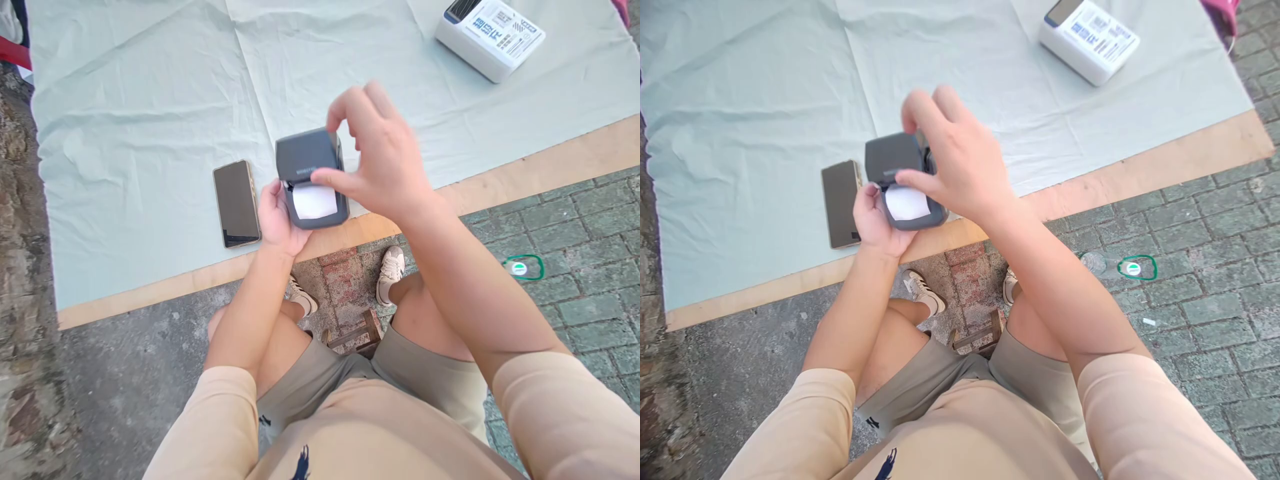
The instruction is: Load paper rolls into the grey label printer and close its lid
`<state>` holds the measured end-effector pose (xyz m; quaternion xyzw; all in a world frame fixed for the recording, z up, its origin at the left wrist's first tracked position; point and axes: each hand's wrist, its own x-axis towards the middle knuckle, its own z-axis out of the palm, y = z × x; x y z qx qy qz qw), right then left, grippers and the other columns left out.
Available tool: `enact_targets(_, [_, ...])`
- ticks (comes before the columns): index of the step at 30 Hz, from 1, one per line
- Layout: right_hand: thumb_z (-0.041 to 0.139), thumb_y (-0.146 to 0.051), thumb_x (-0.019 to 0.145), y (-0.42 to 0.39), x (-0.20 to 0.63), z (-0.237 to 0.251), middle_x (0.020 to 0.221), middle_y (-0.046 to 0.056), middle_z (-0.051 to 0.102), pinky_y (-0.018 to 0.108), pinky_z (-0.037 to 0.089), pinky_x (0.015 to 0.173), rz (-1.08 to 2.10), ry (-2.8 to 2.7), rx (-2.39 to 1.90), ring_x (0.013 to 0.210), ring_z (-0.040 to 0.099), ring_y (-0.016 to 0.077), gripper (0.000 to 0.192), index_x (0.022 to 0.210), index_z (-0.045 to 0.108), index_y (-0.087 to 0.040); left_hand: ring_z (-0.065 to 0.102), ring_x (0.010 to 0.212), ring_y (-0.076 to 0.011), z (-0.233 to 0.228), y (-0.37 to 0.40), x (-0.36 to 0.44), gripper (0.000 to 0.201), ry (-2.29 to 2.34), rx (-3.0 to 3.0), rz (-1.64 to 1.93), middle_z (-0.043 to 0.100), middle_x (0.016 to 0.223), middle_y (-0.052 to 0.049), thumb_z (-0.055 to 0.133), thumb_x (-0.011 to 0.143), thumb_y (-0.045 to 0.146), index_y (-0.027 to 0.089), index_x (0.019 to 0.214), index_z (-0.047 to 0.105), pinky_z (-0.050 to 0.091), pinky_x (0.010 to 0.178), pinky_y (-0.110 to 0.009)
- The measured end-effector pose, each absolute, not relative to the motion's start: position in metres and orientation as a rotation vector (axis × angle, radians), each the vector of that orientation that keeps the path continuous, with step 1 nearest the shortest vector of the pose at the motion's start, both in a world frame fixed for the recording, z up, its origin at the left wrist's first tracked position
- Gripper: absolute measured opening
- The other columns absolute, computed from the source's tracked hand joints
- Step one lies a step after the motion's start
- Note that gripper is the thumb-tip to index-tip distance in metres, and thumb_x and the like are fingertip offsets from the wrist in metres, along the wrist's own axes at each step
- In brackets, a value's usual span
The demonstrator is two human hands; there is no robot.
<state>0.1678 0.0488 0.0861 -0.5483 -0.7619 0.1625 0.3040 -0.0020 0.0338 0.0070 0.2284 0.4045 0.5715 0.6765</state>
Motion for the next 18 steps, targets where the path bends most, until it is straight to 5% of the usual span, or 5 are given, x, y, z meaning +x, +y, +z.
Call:
enact_targets(3, [0.056, -0.046, 0.108, 0.049, 0.164, 0.085, 0.086, 0.003, 0.068, 0.041, 0.054, 0.082, 0.391, -1.858, -1.49, 0.082, 0.062, 0.0241, 0.028, 0.087, 0.049, -0.029, 0.071, 0.143, -0.032, 0.009, 0.03, -0.001, 0.045, 0.881, 0.577, 1.259, 0.086, 0.118, -0.009, 0.053, 0.096, 0.062, 0.024, 0.099, 0.075, 0.064, 0.113, -0.042])
enact_targets(5, [0.046, -0.047, 0.111, 0.049, 0.164, 0.084, 0.089, 0.004, 0.074, 0.042, 0.054, 0.089, 0.461, -1.955, -1.401, 0.088, 0.065, 0.0245, 0.034, 0.084, 0.053, -0.029, 0.07, 0.144, -0.032, 0.008, 0.028, -0.001, 0.036, 0.914, 0.613, 1.239, 0.085, 0.117, -0.008, 0.066, 0.091, 0.058, 0.024, 0.1, 0.075, 0.064, 0.112, -0.039])
enact_targets(8, [0.053, -0.037, 0.106, 0.05, 0.167, 0.079, 0.108, 0.005, 0.083, 0.051, 0.053, 0.1, 0.465, -2.142, -1.354, 0.112, 0.068, 0.032, 0.024, 0.085, 0.063, -0.029, 0.075, 0.135, -0.0309, 0.005, 0.025, 0.0, 0.036, 0.923, 0.659, 1.236, 0.083, 0.109, -0.006, 0.082, 0.082, 0.051, 0.025, 0.104, 0.074, 0.065, 0.106, -0.037])
enact_targets(11, [0.062, -0.024, 0.091, 0.051, 0.17, 0.075, 0.106, 0.01, 0.084, 0.061, 0.051, 0.098, 0.317, -2.301, -1.462, 0.125, 0.064, 0.042, 0.008, 0.09, 0.067, -0.029, 0.079, 0.124, -0.0279, 0.001, 0.022, 0.002, 0.045, 0.842, 0.715, 1.244, 0.08, 0.106, -0.003, 0.092, 0.078, 0.052, 0.026, 0.111, 0.075, 0.066, 0.097, -0.034])
enact_targets(18, [0.063, -0.015, 0.086, 0.049, 0.171, 0.091, 0.102, 0.01, 0.08, 0.058, 0.048, 0.1, 0.387, -2.364, -1.547, 0.119, 0.066, 0.0418, 0.025, 0.107, 0.062, -0.03, 0.081, 0.092, -0.0189, -0.003, 0.025, 0.0, 0.049, 0.783, 0.775, 1.212, 0.08, 0.102, 0.001, 0.097, 0.075, 0.054, 0.027, 0.112, 0.078, 0.065, 0.074, -0.027])
